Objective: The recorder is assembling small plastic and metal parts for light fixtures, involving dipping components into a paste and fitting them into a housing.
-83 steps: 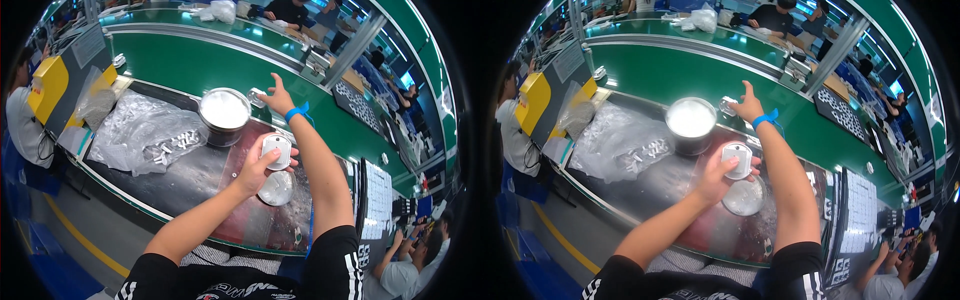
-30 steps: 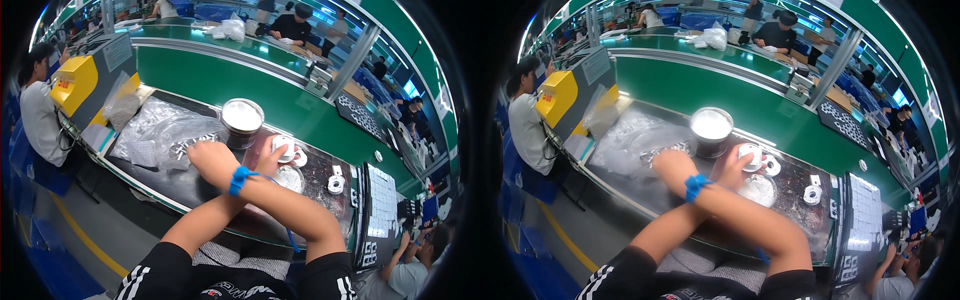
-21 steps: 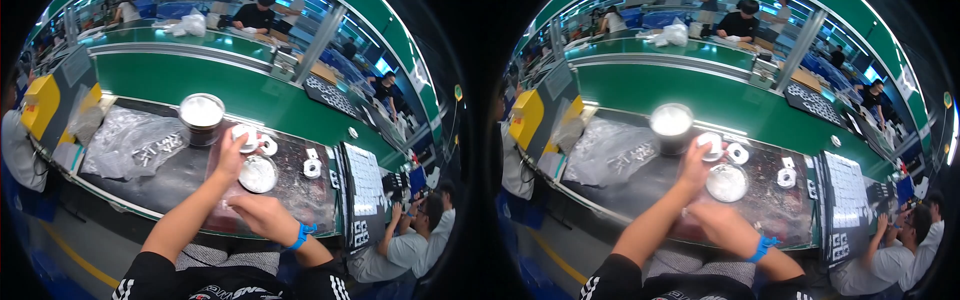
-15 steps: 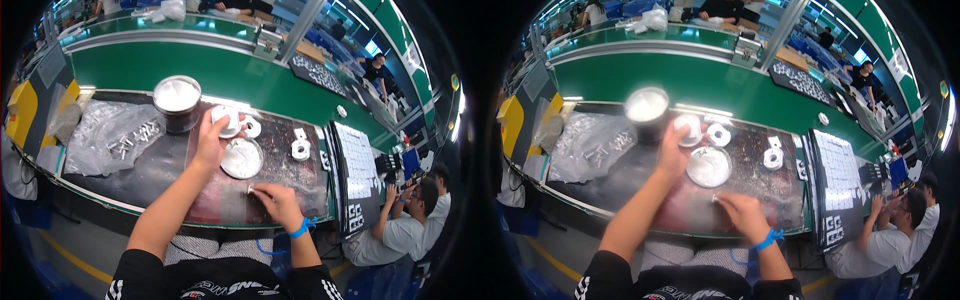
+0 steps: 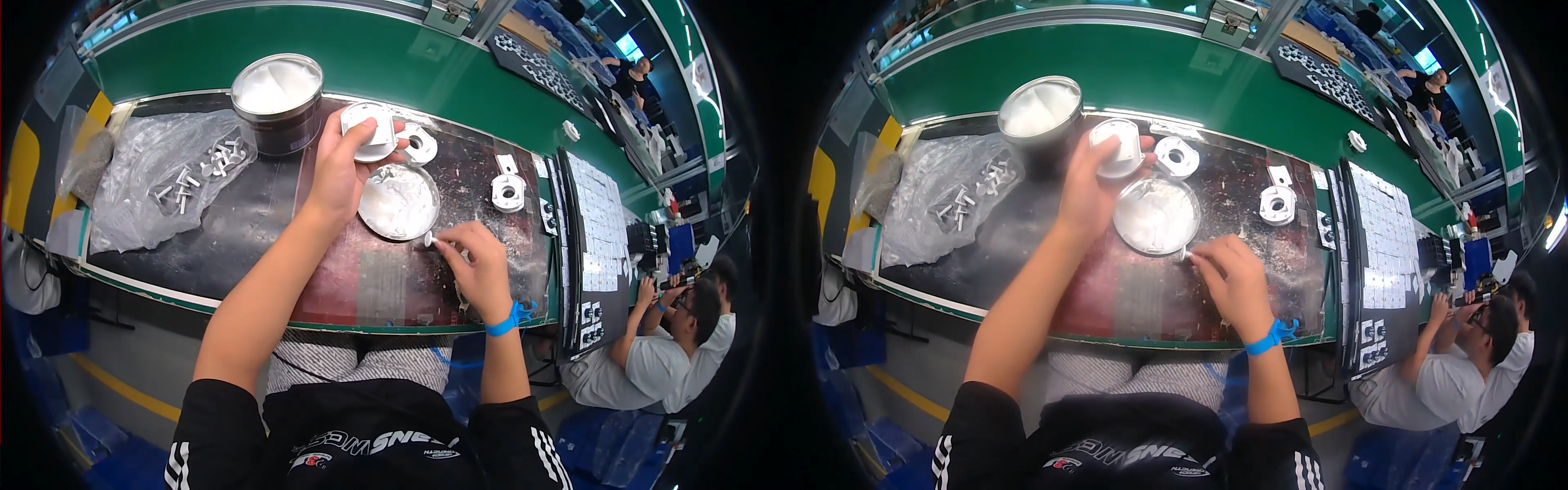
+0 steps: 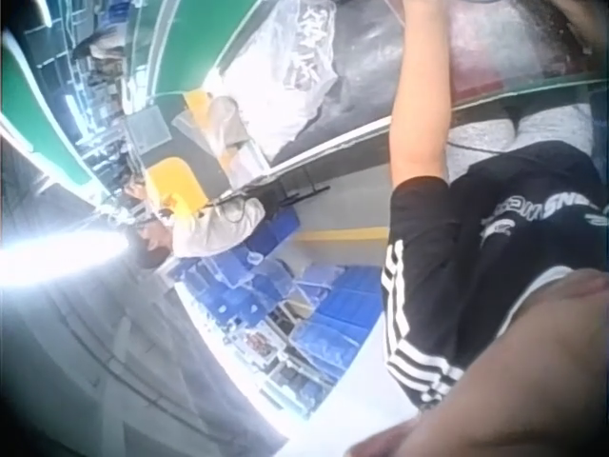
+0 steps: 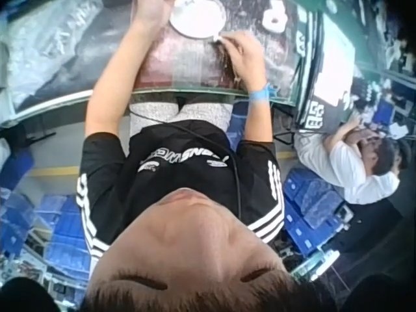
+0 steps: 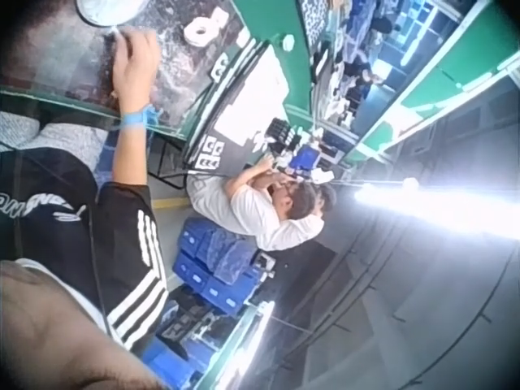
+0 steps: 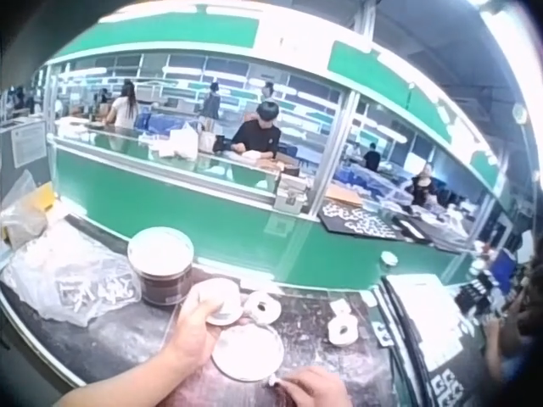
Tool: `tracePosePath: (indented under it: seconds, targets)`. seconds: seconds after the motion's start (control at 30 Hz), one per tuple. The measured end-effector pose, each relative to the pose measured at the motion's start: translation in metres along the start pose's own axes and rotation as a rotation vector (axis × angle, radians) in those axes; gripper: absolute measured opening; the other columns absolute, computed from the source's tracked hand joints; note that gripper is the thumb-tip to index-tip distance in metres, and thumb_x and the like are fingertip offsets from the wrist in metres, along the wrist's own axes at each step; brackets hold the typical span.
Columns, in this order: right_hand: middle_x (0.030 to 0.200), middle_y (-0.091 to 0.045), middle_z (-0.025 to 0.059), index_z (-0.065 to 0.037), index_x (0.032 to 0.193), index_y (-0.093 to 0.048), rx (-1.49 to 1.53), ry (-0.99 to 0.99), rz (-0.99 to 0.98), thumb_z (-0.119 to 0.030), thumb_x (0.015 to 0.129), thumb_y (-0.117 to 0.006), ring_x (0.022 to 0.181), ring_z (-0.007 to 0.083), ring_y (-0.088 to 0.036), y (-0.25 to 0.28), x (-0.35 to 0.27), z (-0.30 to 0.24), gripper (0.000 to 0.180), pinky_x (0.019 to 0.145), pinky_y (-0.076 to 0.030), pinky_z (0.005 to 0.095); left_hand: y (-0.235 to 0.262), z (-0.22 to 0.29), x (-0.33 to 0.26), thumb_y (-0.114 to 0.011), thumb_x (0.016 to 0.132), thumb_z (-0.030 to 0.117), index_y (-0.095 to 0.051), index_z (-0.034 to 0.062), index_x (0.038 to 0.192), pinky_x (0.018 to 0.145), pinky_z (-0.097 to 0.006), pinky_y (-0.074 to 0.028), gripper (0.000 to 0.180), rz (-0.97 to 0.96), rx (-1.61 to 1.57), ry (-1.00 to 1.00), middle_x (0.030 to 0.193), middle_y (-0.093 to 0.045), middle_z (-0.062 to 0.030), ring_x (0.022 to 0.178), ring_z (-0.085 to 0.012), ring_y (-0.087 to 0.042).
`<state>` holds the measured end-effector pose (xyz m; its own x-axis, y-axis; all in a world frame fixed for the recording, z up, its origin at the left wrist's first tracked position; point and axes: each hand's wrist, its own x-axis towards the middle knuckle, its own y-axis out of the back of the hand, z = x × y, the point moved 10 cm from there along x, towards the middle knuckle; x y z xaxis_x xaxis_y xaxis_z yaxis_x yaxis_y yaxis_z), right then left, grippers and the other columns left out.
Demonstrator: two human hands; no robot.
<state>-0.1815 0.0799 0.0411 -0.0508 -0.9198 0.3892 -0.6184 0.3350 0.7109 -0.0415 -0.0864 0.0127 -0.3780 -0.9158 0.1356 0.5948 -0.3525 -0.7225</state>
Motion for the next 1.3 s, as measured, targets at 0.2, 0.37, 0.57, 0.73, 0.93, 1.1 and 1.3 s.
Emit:
tracePosePath:
  seconds: [0.2, 0.37, 0.57, 0.73, 0.93, 1.1, 1.3]
  targets:
    - [0.083, -0.063, 0.0137, -0.002, 0.090, -0.067, 0.000, -0.030, -0.056, -0.005, 0.083, -0.068, 0.078, 0.0324, -0.062, -0.022, 0.026, -0.008, 0.008, 0.068, -0.049, 0.0380, 0.001, 0.001, 0.000, -0.054, 0.096, 0.017, -0.038, 0.0003, 0.121, 0.077, -0.037, -0.059, 0.034, -0.009, -0.027, -0.006, 0.111, -0.063, -0.0247, 0.093, -0.0294, -0.068]
    - [0.085, -0.064, 0.0140, -0.002, 0.090, -0.067, -0.035, 0.040, -0.043, -0.005, 0.083, -0.068, 0.080, 0.0336, -0.062, -0.030, 0.037, -0.011, 0.008, 0.070, -0.049, 0.0399, 0.004, 0.002, 0.002, -0.055, 0.096, 0.018, -0.039, 0.0001, 0.120, 0.076, -0.037, -0.059, 0.034, 0.015, -0.037, -0.009, 0.111, -0.063, -0.0245, 0.093, -0.0290, -0.069]
    - [0.085, -0.064, 0.0140, -0.002, 0.090, -0.066, -0.042, 0.043, -0.037, -0.005, 0.082, -0.068, 0.080, 0.0339, -0.061, -0.033, 0.039, -0.008, 0.008, 0.071, -0.049, 0.0403, 0.006, 0.002, 0.003, -0.055, 0.095, 0.018, -0.039, 0.0002, 0.121, 0.075, -0.036, -0.059, 0.035, 0.014, -0.043, -0.006, 0.110, -0.063, -0.0236, 0.093, -0.0282, -0.069]
    - [0.084, -0.064, 0.0135, -0.002, 0.089, -0.066, -0.055, 0.090, -0.034, -0.005, 0.082, -0.068, 0.080, 0.0336, -0.060, -0.039, 0.041, -0.008, 0.007, 0.071, -0.048, 0.0405, 0.007, 0.001, 0.004, -0.055, 0.095, 0.018, -0.039, 0.0004, 0.121, 0.075, -0.037, -0.059, 0.035, 0.023, -0.050, -0.002, 0.110, -0.063, -0.0235, 0.093, -0.0282, -0.068]
    - [0.083, -0.066, 0.0103, -0.004, 0.089, -0.069, -0.121, 0.169, -0.016, -0.003, 0.080, -0.070, 0.078, 0.0299, -0.060, -0.034, 0.042, -0.014, 0.009, 0.070, -0.047, 0.0371, 0.005, 0.000, 0.005, -0.054, 0.096, 0.017, -0.039, 0.0003, 0.122, 0.076, -0.038, -0.059, 0.035, 0.028, -0.056, -0.001, 0.111, -0.063, -0.0245, 0.093, -0.0297, -0.068]
    - [0.085, -0.064, 0.0109, -0.004, 0.089, -0.068, -0.106, 0.197, -0.005, -0.003, 0.079, -0.069, 0.080, 0.0320, -0.059, -0.032, 0.039, -0.015, 0.010, 0.072, -0.049, 0.0391, 0.002, 0.000, 0.004, -0.054, 0.096, 0.018, -0.040, 0.0010, 0.123, 0.077, -0.038, -0.058, 0.035, 0.020, -0.056, -0.007, 0.111, -0.063, -0.0236, 0.094, -0.0299, -0.068]
    - [0.087, -0.067, 0.0047, -0.002, 0.095, -0.069, 0.157, -0.059, 0.058, -0.002, 0.084, -0.071, 0.077, 0.0120, -0.060, -0.001, 0.050, -0.009, 0.011, 0.066, -0.047, 0.0254, 0.007, 0.000, 0.001, -0.053, 0.096, 0.018, -0.041, 0.0023, 0.123, 0.078, -0.038, -0.058, 0.034, 0.038, -0.034, 0.025, 0.112, -0.064, -0.0225, 0.094, -0.0294, -0.068]
